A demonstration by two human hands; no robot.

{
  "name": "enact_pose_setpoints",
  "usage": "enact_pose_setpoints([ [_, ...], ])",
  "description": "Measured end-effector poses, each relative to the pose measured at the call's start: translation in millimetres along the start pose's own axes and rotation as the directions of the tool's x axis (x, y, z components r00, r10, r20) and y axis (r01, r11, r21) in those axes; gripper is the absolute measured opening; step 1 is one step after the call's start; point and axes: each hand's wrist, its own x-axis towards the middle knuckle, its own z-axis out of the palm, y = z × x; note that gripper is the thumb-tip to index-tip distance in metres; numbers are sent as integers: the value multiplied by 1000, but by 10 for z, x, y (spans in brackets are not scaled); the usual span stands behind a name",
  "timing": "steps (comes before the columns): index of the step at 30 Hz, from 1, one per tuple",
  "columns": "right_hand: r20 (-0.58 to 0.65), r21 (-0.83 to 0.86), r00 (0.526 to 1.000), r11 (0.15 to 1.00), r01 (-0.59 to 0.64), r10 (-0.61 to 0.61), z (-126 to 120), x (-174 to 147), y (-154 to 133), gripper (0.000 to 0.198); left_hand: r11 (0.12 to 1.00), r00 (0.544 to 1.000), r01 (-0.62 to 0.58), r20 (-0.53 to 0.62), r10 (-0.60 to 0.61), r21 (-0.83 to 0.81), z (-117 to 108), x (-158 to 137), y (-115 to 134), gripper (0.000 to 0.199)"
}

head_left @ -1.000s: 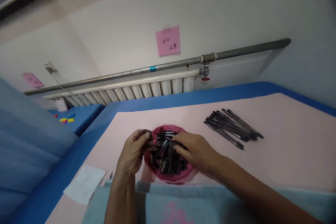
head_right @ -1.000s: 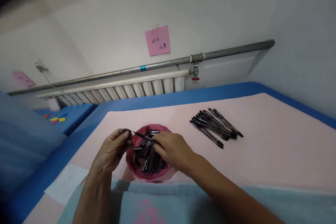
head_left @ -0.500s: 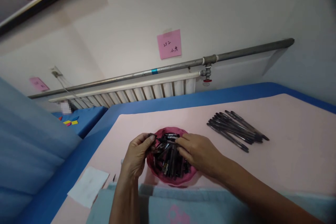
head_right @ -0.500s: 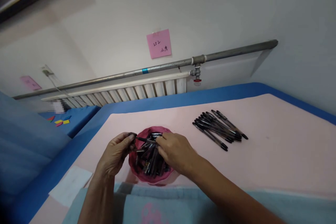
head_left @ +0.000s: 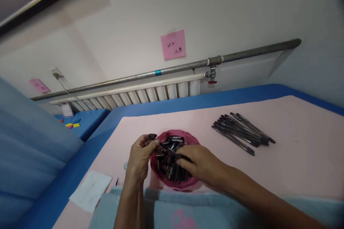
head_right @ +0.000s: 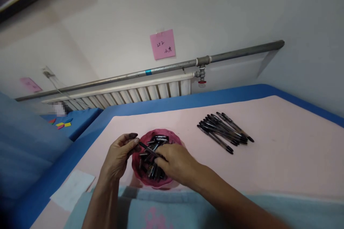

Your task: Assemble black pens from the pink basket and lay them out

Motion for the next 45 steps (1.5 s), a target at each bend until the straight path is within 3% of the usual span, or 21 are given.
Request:
enact_pose_setpoints([
  [3,45,247,998,967,-59,49,12,4,-18,15,1000,1000,-16,-13,16,-16,7,0,-1,35],
  [6,142,450,981,874,-183,132,40,3,-17,13,999,1000,2,-11,-2,-48,-6,3,-7,35],
  [10,205,579,967,778,-243,150,72,2,-10,12,994,999,48,25,-46,-100,-29,-7,23,40],
  [14,157,560,977,802,-209,145,69,13,-28,13,986,996,75,58,-68,-146,-1,-38,72,49],
  [19,102,501,987,850,-161,126,65,23,-62,14,981,993,120,22,-118,-155,67,-40,27,28],
  [32,55,420,991,898,-131,119,94,18,-56,13,990,993,99,78,-91,-104,86,-44,-51,26],
  [39,71,461,989,875,-149,131,105,20,-40,13,968,982,168,120,-148,-184,81,-36,-20,27],
  [45,57,416,990,898,-144,132,94,21,-48,13,977,988,134,104,-118,-166,85,-31,-39,21],
])
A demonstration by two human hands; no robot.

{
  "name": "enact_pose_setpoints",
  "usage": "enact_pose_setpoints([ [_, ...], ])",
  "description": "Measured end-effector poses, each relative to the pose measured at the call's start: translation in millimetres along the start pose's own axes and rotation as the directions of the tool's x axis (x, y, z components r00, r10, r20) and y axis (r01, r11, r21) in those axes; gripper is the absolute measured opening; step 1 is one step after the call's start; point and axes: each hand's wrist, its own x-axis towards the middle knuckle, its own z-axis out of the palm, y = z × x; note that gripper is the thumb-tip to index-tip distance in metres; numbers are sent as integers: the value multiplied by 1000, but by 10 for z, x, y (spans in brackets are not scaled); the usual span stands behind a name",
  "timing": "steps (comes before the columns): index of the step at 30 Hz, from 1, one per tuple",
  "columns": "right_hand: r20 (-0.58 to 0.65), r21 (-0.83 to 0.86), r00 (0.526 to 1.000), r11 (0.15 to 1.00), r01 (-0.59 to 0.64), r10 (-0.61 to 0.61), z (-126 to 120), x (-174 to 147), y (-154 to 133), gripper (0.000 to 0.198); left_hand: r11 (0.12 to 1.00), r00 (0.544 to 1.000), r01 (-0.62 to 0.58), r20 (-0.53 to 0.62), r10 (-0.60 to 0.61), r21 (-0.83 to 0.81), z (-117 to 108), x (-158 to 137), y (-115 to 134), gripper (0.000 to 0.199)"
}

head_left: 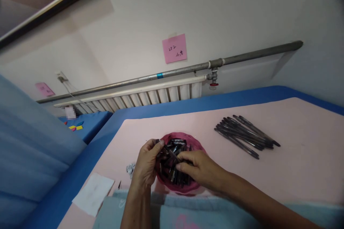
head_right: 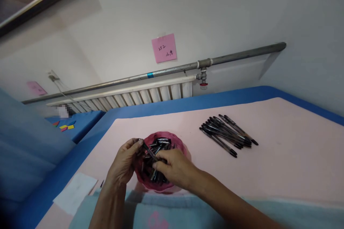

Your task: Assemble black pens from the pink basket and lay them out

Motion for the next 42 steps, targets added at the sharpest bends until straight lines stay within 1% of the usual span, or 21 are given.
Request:
enact_pose_setpoints([
  [4,13,16,1000,1000,-13,13,9,11,22,12,999,999,36,14,-36,-26,8,-21,17,26],
  [7,22,-10,1000,1000,-7,7,12,13,35,10,1000,1000,15,-1,-15,-21,18,-22,6,22],
  [10,33,6,999,1000,-15,15,6,11,38,10,1000,1000,-10,-22,10,-5,14,-13,-2,21],
  [14,39,49,999,998,-27,25,0,9,45,11,999,999,33,8,-33,-15,1,-10,14,24],
  [19,35,25,999,1000,-16,15,4,5,45,10,1000,1000,2,14,-2,-5,-10,-18,-3,19],
  [24,84,109,994,991,-79,70,-7,-2,20,11,999,999,27,17,-27,-24,-26,-18,-5,18],
  [28,159,220,982,966,-139,105,-28,-4,-5,12,999,999,10,47,-8,-48,-26,-5,-6,15],
  [30,193,266,975,950,-164,114,-41,-2,-12,11,1000,998,-10,54,11,-23,-29,0,-15,15],
  [31,198,278,973,946,-168,115,-49,0,-11,10,1000,998,-20,58,19,18,-32,3,-21,15],
  [32,186,278,975,946,-168,119,-58,4,-8,10,995,998,-38,60,33,88,-36,6,-27,15],
  [33,160,269,979,949,-167,127,-68,8,-2,11,978,997,-73,55,63,194,-40,11,-34,17],
  [34,124,252,983,954,-164,136,-80,14,6,11,931,993,-120,46,111,343,-44,17,-42,19],
  [35,84,232,986,959,-160,144,-92,20,15,10,833,984,-168,41,173,528,-45,24,-50,20],
  [36,48,215,987,964,-157,150,-106,25,22,9,669,971,-196,47,235,717,-44,30,-60,21],
  [37,19,206,988,967,-153,152,-119,30,28,9,452,957,-194,66,283,870,-38,34,-73,21],
  [38,2,205,989,968,-144,147,-131,34,30,10,219,949,-162,91,302,962,-28,35,-90,22],
  [39,-8,206,991,970,-132,137,-142,37,29,12,10,950,-121,113,290,993,-14,33,-109,24],
  [40,-15,204,992,971,-122,128,-149,39,24,13,-151,958,-88,125,258,985,3,28,-130,26],
  [41,-18,194,992,974,-117,122,-154,40,16,13,-258,967,-69,129,222,964,22,21,-153,29],
  [42,-20,181,993,977,-114,120,-156,40,6,13,-324,973,-59,127,191,944,42,13,-176,31],
])
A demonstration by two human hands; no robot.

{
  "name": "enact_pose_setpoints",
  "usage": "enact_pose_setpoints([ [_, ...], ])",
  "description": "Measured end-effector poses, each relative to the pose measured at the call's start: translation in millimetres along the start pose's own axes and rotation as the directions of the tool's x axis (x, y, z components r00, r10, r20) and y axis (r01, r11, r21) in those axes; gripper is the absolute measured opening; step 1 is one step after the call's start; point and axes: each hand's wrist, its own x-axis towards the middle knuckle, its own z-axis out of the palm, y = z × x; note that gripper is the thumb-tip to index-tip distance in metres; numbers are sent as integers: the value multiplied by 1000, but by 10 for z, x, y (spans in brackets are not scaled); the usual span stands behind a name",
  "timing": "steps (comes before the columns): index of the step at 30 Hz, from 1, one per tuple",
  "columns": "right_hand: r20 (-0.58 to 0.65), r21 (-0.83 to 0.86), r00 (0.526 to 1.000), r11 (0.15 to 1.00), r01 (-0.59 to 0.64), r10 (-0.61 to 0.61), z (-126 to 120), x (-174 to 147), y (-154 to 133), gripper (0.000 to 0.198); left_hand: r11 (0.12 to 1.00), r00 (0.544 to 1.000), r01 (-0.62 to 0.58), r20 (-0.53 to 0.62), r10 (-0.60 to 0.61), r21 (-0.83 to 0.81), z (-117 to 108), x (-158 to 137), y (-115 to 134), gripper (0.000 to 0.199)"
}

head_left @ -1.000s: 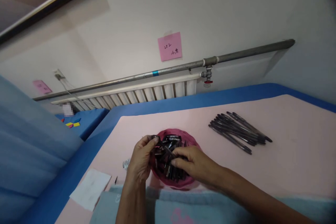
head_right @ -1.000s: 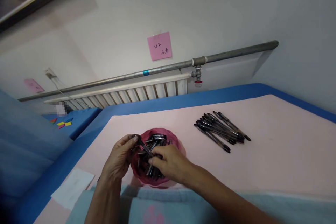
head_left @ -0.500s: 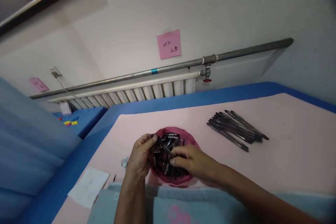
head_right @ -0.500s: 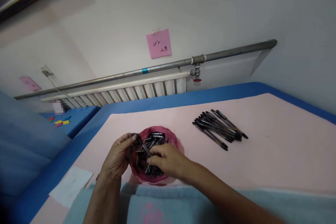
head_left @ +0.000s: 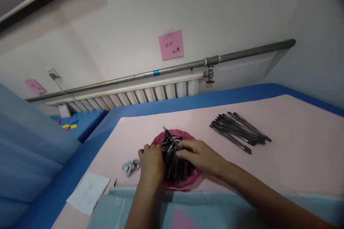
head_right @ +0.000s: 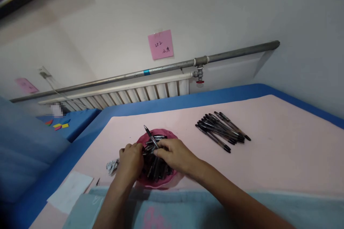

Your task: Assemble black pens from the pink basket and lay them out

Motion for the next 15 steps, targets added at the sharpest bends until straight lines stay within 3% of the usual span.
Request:
enact_pose_setpoints([
  [4,-4,-48,1000,999,-1,1,13,-10,-34,12,996,997,-2,76,-5,92,35,-23,77,34],
  [8,-19,-64,1000,998,13,-14,16,-18,-53,10,999,997,27,78,-30,36,20,-17,56,32],
  [12,-32,-120,999,993,21,-25,9,-31,-75,10,933,998,61,-6,-68,-354,-47,-9,-101,16],
  [14,-38,-157,999,987,32,-38,12,-37,-82,10,813,990,71,-58,-127,-578,-89,-6,-190,9],
  [15,-38,-172,998,984,36,-43,15,-39,-84,11,706,986,81,-49,-162,-703,-110,-6,-223,8],
])
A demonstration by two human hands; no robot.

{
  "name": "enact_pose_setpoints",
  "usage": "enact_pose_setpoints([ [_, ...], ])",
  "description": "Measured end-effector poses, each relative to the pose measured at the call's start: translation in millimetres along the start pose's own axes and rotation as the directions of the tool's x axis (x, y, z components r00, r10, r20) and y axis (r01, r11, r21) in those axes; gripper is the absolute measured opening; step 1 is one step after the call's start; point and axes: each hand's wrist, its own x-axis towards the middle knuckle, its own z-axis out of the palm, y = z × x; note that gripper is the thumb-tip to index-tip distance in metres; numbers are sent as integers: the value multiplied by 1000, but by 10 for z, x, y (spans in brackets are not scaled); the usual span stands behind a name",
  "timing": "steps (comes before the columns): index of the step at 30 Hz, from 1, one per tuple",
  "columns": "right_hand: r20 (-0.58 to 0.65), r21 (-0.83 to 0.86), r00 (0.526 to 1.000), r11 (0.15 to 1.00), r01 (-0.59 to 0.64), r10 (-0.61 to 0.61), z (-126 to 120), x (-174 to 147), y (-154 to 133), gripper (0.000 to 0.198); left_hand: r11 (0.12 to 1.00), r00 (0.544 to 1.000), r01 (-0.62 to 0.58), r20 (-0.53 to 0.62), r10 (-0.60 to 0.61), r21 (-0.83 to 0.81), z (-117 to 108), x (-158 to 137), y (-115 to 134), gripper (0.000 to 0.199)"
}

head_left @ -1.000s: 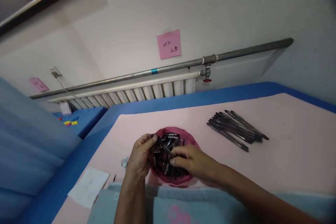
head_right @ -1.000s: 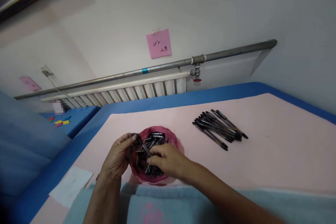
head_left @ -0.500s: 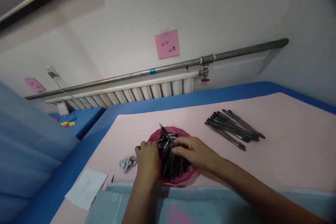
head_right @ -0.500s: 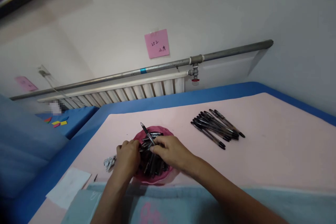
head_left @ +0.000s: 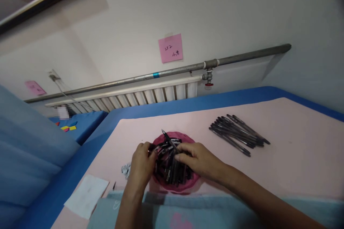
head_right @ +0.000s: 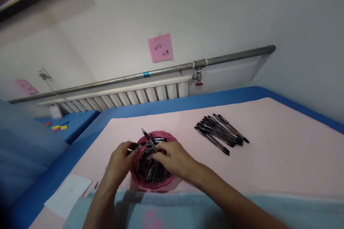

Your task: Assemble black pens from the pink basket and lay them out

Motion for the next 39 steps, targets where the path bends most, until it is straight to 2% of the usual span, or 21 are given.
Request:
enact_pose_setpoints([
  [2,8,-29,1000,1000,3,-2,10,-2,-5,11,935,997,80,25,-76,-345,-53,8,8,12],
  [5,47,-69,999,997,18,-15,33,-6,-9,11,652,973,226,143,-179,-723,-83,8,73,16],
  [7,82,-78,996,996,49,-43,52,-12,-7,13,465,953,283,190,-236,-839,-88,9,118,17],
  [9,114,-76,991,994,78,-70,72,-20,4,16,337,936,303,212,-281,-891,-86,14,140,15],
  [11,136,-77,987,993,95,-84,91,-27,19,17,267,927,315,236,-291,-911,-81,20,135,13],
  [13,142,-83,986,992,96,-84,104,-30,33,17,239,925,333,268,-268,-912,-71,24,120,12],
  [17,135,-90,989,993,80,-67,108,-24,36,15,256,936,328,276,-217,-910,-38,12,113,18],
  [22,92,-59,994,996,66,-60,112,-15,59,10,350,954,297,258,-155,-888,61,-29,161,22],
  [27,23,-11,997,997,77,-77,166,-11,128,6,434,948,319,285,-142,-843,170,-87,205,28],
  [30,6,-72,998,996,60,-60,123,-4,138,5,477,943,333,294,-157,-814,188,-106,231,31],
  [32,-46,-196,996,979,61,-71,11,-5,117,12,511,946,323,292,-143,-797,185,-112,243,35],
  [34,-127,-436,990,900,-2,-59,-164,-17,85,16,555,948,315,287,-139,-770,176,-114,246,35],
  [36,-209,-685,977,709,-170,33,-365,-40,65,19,595,946,317,288,-147,-738,166,-113,238,34],
  [37,-238,-767,964,586,-262,119,-461,-55,66,22,612,945,318,290,-149,-724,161,-110,231,33],
  [39,-275,-796,941,502,-337,197,-617,-87,98,23,639,948,310,285,-145,-704,151,-104,215,33],
])
